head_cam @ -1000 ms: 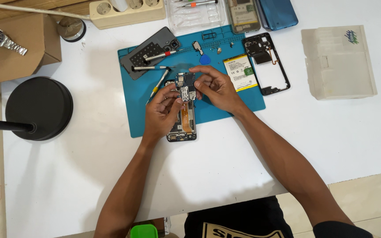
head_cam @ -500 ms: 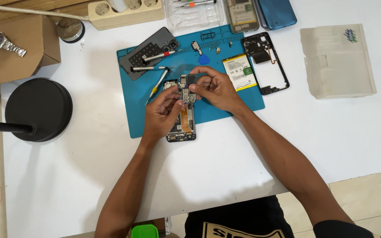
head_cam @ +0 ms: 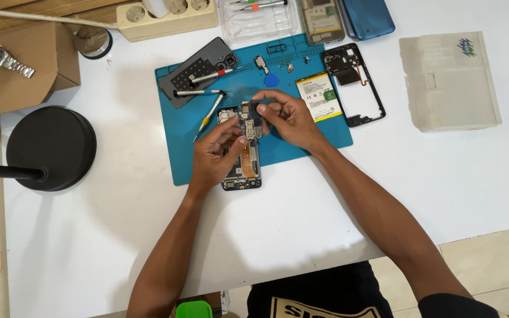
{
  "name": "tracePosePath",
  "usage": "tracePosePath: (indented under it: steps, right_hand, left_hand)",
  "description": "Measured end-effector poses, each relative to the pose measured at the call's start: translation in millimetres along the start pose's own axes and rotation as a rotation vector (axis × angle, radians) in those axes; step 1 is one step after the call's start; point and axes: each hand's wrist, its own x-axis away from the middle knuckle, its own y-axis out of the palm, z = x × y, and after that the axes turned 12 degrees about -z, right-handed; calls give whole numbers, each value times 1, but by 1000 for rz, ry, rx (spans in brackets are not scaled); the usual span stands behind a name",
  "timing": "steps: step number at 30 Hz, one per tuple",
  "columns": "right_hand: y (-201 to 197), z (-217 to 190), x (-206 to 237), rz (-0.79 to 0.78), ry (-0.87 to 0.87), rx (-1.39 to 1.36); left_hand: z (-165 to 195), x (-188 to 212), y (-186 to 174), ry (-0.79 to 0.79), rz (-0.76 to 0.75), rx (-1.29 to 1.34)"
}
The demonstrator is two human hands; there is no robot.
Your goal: The person disassembles a smartphone on a blue mat, removes the motherboard, and uses a screwdriver to unscrew components. They then use a yellow plastic pry tool to separate parts of the motherboard and continue working on the device.
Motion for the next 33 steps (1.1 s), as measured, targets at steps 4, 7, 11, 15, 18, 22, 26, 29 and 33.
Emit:
tracePosePath:
  steps: [4, 7, 11, 15, 18, 22, 26, 29, 33]
  right_hand:
    - [0, 0, 0, -23, -37, -9]
    - [-2, -1, 5, -127, -56, -19]
    - [-4, -2, 7, -233, -52, -30]
    - [-10, -3, 5, -291, -53, -45]
    - [-12, -3, 6, -302, -35, -80]
    - [-10, -3, 6, -209, 79, -40]
    - [-8, -4, 5, -156, 131, 7]
    - [-6, -6, 4, -156, 124, -10]
    - [-6, -7, 4, -167, 136, -112]
  left_hand:
    - [3, 0, 1, 98, -39, -31]
    - [7, -1, 3, 113, -59, -124]
    - [14, -1, 7, 103, -56, -251]
    - [16, -3, 9, 87, -30, -270]
    - [17, -4, 10, 113, -20, -243]
    - [17, -4, 11, 100, 9, -285]
    - [17, -4, 11, 123, 32, -297]
    - [17, -5, 11, 110, 46, -292]
    - [17, -5, 12, 124, 54, -291]
